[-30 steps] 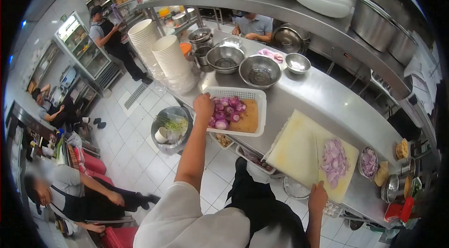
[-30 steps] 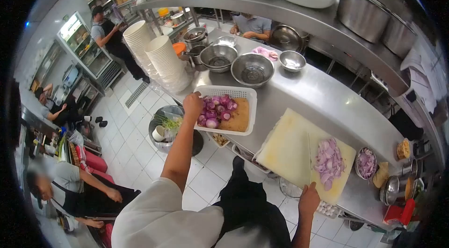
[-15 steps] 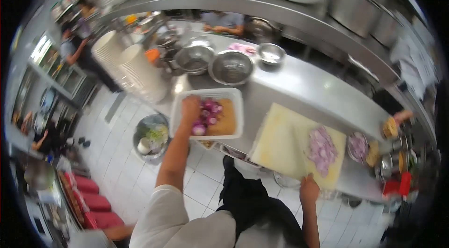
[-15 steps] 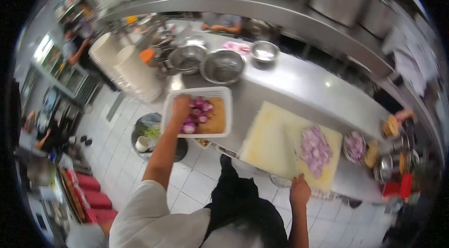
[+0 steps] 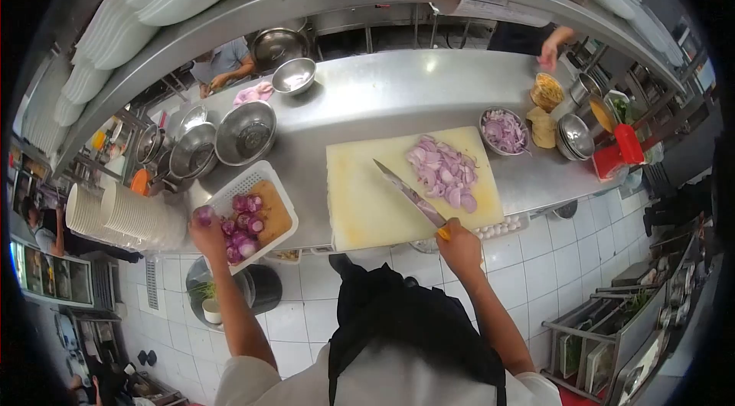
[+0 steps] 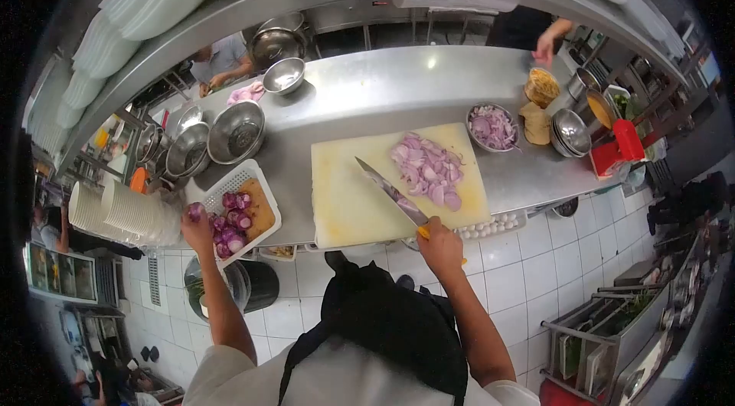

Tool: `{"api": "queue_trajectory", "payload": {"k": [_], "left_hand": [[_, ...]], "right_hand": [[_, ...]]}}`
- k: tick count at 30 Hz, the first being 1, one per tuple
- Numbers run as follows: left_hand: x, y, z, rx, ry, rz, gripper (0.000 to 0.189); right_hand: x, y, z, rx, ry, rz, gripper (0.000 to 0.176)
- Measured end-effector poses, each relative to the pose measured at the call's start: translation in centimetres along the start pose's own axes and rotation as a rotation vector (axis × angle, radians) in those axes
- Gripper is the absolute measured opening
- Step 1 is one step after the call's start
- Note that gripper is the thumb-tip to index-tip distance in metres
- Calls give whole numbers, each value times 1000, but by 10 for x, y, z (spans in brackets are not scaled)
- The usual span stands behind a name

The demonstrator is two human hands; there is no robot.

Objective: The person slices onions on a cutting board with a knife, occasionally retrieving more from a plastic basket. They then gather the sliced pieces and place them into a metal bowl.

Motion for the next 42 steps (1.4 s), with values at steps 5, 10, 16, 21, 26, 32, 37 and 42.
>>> {"api": "queue_trajectory", "payload": {"k": [5, 10, 16, 21, 26, 32, 37, 42], "left_hand": [[-55, -66, 10, -1290, 828, -775, 25], [-218, -88, 208, -913, 251, -1506, 33], [-386, -35, 378, -189, -1072, -1215, 89], [-407, -61, 393, -110, -1172, -1244, 93], [-401, -86, 393, -48, -1153, -1276, 98], [-395, -130, 381, -92, -1087, -1274, 101], [-380, -140, 378, -75, -978, -1302, 98], [-347, -129, 356, -154, -687, -1346, 94]], "right_hand": [[0, 35, -4, 7, -34, 143, 46], [2, 61, 1, -63, -84, 169, 59], [5, 92, 2, -145, -143, 80, 61], [-13, 103, 10, -193, -130, 116, 63], [-36, 125, 7, -191, -175, 108, 61], [-52, 162, -5, -260, -209, 43, 52], [-71, 194, -25, -291, -232, -4, 45], [-96, 188, -38, -68, -234, 88, 35]]}}
Point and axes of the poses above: each hand's wrist, its own x-axis towards the middle knuckle, its own y-axis out of the back of the hand, z = x × y, the point moved 7 cm from there along x, towards the middle knuckle, and after that the axes turned 15 degrees about y, right-handed, at the moved point
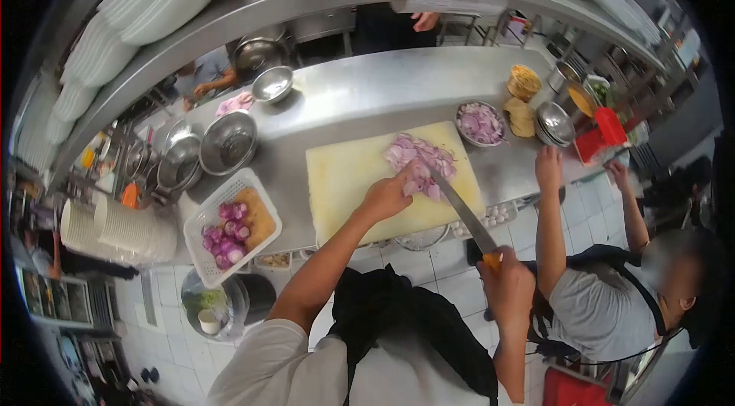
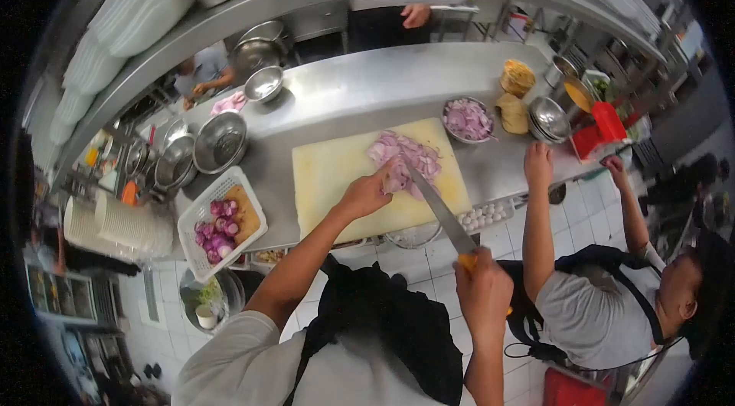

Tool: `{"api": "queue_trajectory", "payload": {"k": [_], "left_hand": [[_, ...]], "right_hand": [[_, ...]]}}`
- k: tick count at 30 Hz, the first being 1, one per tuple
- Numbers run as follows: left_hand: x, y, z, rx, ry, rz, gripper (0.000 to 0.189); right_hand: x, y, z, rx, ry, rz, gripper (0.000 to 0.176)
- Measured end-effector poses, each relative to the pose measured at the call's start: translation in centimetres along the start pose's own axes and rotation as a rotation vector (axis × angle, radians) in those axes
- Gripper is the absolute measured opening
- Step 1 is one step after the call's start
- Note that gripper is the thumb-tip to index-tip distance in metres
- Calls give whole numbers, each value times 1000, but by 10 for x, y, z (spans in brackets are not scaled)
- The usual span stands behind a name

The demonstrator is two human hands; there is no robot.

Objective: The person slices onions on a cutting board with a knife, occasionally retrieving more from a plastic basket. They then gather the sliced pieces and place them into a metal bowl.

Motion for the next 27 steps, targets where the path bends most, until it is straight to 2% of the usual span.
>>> {"api": "queue_trajectory", "payload": {"k": [2, 5, 8, 11, 14, 16, 19, 23, 25, 26, 27], "left_hand": [[-18, 16, -26, -170, 155, 55, 89], [-42, 31, -78, -214, 424, 106, 86], [-51, 35, -105, -52, 368, 269, 81], [-50, 30, -106, 95, 272, 221, 82], [-52, 28, -113, 119, 127, 215, 79], [-66, 37, -116, 19, 73, 297, 77], [-88, 51, -113, -94, 31, 447, 71], [-94, 56, -117, -149, 107, 558, 57], [-89, 51, -124, -262, 334, 536, 53], [-88, 48, -129, -318, 449, 523, 51], [-86, 45, -131, -336, 432, 549, 48]], "right_hand": [[-9, -19, 3, 156, 1, 27, 32], [-21, -84, 27, 453, -161, -131, 31], [-16, -125, 17, 651, -196, -280, 31], [-5, -169, 16, 842, -184, -390, 30], [8, -205, 18, 929, -198, -425, 29], [14, -220, 21, 971, -217, -459, 29], [16, -227, 29, 977, -277, -448, 30], [19, -207, 17, 663, -34, -370, 31], [21, -194, 1, 493, 135, -300, 31], [20, -190, -4, 468, 151, -310, 31], [22, -177, -19, 444, 167, -320, 30]]}}
Point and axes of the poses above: each hand's wrist, its own x-axis towards the middle knuckle, its own y-axis out of the back of the hand, z = x × y, the point moved 7 cm from there along x, towards the middle knuckle, and after that the axes turned 15 degrees about y, right-handed, at the moved point
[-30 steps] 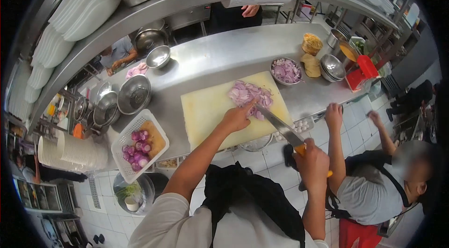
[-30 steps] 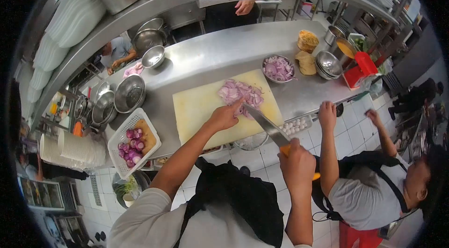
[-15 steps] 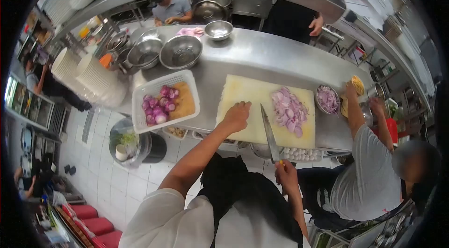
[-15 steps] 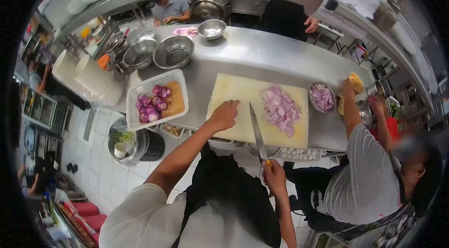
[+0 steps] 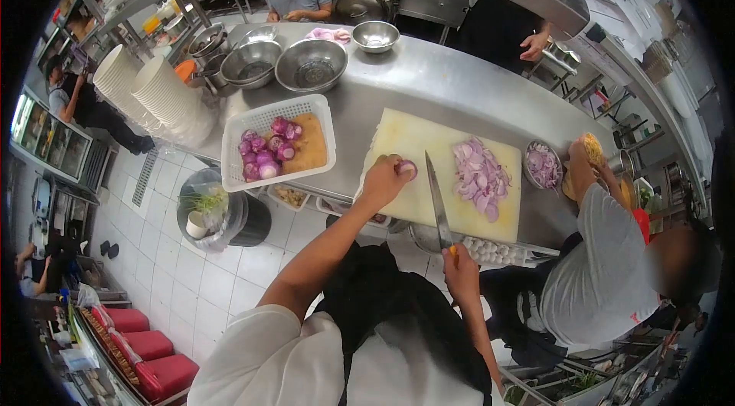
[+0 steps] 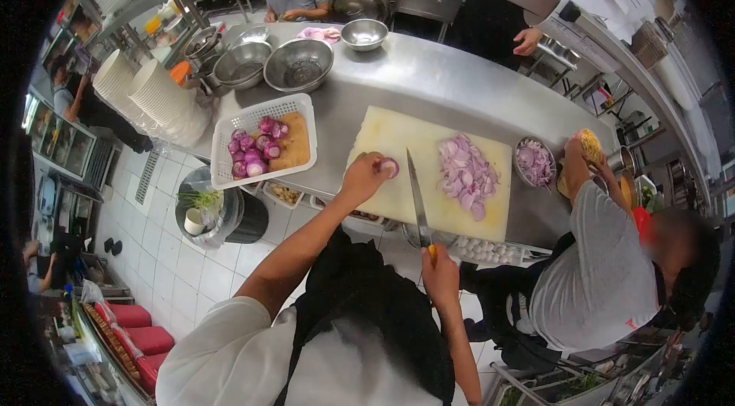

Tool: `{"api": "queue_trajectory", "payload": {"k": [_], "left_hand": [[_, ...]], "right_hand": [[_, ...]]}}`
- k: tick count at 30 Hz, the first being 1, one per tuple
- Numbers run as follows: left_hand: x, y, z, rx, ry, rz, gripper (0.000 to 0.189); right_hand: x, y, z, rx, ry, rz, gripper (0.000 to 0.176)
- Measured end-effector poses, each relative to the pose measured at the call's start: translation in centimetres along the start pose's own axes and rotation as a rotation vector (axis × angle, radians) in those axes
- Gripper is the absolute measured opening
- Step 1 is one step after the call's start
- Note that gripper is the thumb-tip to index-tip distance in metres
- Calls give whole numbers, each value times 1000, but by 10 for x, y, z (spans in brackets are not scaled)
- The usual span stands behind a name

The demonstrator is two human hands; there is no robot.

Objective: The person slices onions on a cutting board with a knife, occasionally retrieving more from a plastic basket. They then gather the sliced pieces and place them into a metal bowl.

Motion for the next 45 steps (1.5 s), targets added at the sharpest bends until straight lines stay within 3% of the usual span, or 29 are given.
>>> {"api": "queue_trajectory", "payload": {"k": [4, 8, 17, 20, 32, 38, 40, 45], "left_hand": [[13, -18, -14, -184, 18, -12, 38], [34, -40, -28, -312, 31, -131, 32], [17, -27, -5, -255, 36, 7, 29], [19, -28, -8, -221, 128, 0, 31], [24, -30, -13, -255, 138, -53, 31], [10, -26, -5, -262, 47, 64, 26], [-7, -21, 12, -165, -115, 118, 34], [-12, -26, 24, 58, -252, 128, 48]], "right_hand": [[-5, 4, -21, -153, 159, 42, 28], [-8, 6, -32, -202, 138, -14, 27], [-6, -3, -40, -341, 176, -58, 28], [-5, -1, -46, -345, 178, -88, 26], [26, -34, -35, -306, 106, -203, 27], [57, -63, -10, -271, 124, -160, 31], [57, -58, -1, -239, 156, -155, 34], [48, -44, 18, 130, -54, -207, 37]]}}
Point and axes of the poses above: each hand's wrist, its own x-axis towards the middle knuckle, its own y-axis out of the back of the hand, z = x × y, the point moved 7 cm from there along x, towards the middle knuckle, and after that the axes turned 15 degrees about y, right-handed, at the moved point
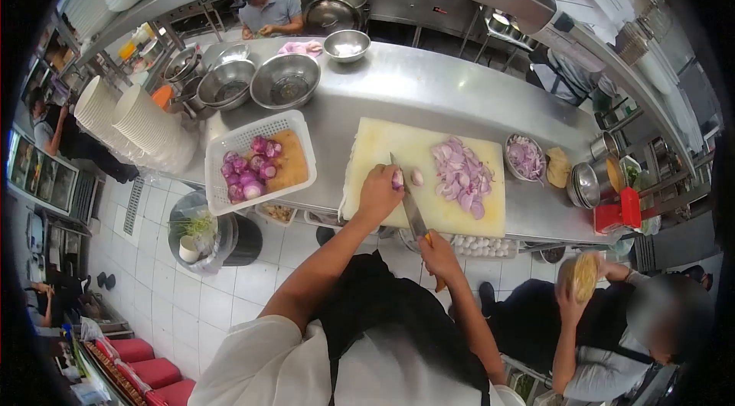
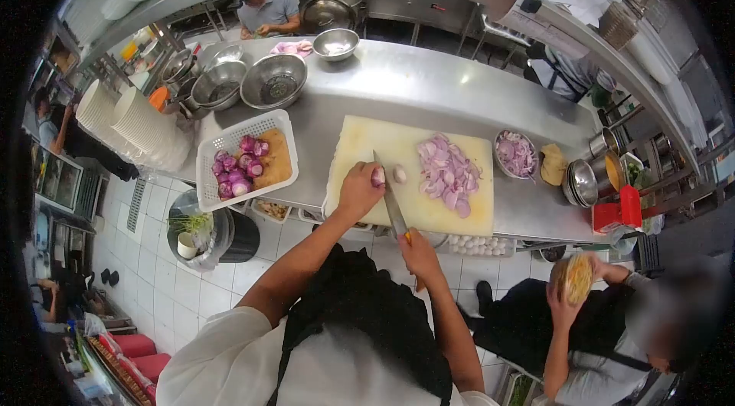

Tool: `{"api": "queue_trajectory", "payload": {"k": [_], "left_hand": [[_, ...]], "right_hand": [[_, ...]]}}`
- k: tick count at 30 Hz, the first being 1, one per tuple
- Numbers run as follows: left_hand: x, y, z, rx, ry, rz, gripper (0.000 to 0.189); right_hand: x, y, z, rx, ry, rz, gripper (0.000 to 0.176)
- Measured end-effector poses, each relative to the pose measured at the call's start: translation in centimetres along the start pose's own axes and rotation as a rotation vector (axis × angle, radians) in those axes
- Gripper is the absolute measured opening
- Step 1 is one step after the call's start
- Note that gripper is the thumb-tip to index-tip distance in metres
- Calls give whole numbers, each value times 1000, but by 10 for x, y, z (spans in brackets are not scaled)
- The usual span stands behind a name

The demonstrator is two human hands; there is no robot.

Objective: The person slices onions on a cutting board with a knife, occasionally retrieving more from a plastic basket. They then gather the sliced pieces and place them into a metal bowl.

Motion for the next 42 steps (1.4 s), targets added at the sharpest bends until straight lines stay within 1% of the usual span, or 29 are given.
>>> {"api": "queue_trajectory", "payload": {"k": [1, 4, 5, 7, 8, 9, 10, 11, 12, 13, 14, 15, 17, 18, 19, 20, 21, 25, 26, 27, 29, 31, 33, 34, 36, 38, 39, 41, 42], "left_hand": [[3, 2, 2, 67, 1, -22, 50], [5, 18, 24, 252, -37, -103, 60], [5, 28, 37, 309, -57, -128, 63], [-3, 45, 86, 188, -175, -48, 71], [-11, 48, 120, 158, -239, -138, 68], [-32, 86, 189, 12, -351, -324, 57], [-53, 89, 228, -25, -460, -306, 45], [-85, 95, 273, -158, -539, -461, 31], [-118, 105, 306, -259, -660, -566, 31], [-146, 121, 329, -355, -774, -652, 31], [-172, 142, 343, -438, -895, -712, 31], [-185, 160, 349, -492, -963, -749, 31], [-193, 188, 350, -545, -1053, -784, 31], [-193, 200, 349, -558, -1077, -791, 30], [-190, 208, 350, -561, -1098, -788, 30], [-188, 214, 350, -573, -1106, -790, 30], [-183, 220, 349, -575, -1114, -787, 30], [-181, 225, 345, -562, -1135, -792, 30], [-180, 227, 342, -555, -1132, -792, 30], [-182, 228, 340, -548, -1131, -791, 31], [-181, 235, 339, -557, -1127, -786, 31], [-182, 239, 338, -551, -1130, -787, 31], [-173, 251, 337, -548, -1140, -761, 31], [-169, 256, 337, -534, -1150, -746, 31], [-149, 267, 334, -436, -1107, -684, 32], [-110, 263, 324, -246, -1001, -576, 32], [-84, 252, 310, -104, -912, -514, 33], [-22, 200, 257, 256, -720, -392, 33], [7, 165, 216, 352, -490, -504, 34]], "right_hand": [[-8, 2, 0, 47, -33, 6, 37], [-32, 10, 1, -168, 153, 248, 32], [-40, 13, 5, -152, 128, 283, 31], [-57, 19, 13, -112, 70, 351, 29], [-62, 21, 26, -137, 80, 404, 27], [-67, 22, 35, -118, 108, 461, 26], [-69, 24, 45, -90, 106, 491, 25], [-69, 22, 60, -24, 38, 508, 25], [-70, 18, 78, 32, -31, 518, 24], [-67, 17, 71, 74, -105, 530, 24], [-68, 24, 54, 65, -17, 532, 25], [-64, 25, 34, 46, -11, 510, 25], [-68, 26, 32, 11, -5, 482, 26], [-68, 21, 40, 55, -21, 465, 29], [-66, 21, 36, -22, 41, 461, 30], [-76, 20, 57, -91, 48, 450, 30], [-73, 20, 44, -149, 66, 431, 30], [-75, 20, 36, -40, 37, 466, 22], [-74, 19, 46, -97, 60, 476, 24], [-72, 16, 61, -93, 27, 446, 27], [-68, 21, 42, -3, 14, 446, 29], [-55, 19, 37, -51, 72, 442, 29], [-62, 28, 43, -110, 41, 443, 27], [-66, 36, 34, -101, 48, 451, 25], [-57, 27, 28, -77, 107, 438, 25], [-67, 23, 59, -103, 133, 464, 27], [-68, 27, 56, -120, 154, 482, 28], [-76, 36, 47, -71, 17, 486, 20], [-80, 38, 46, -45, 21, 504, 21]]}}
Point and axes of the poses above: each hand's wrist, its own x-axis towards the middle knuckle, its own y-axis out of the back of the hand, z = x × y, the point moved 7 cm from there along x, towards the middle knuckle, and after that the axes turned 15 degrees about y, right-handed, at the moved point
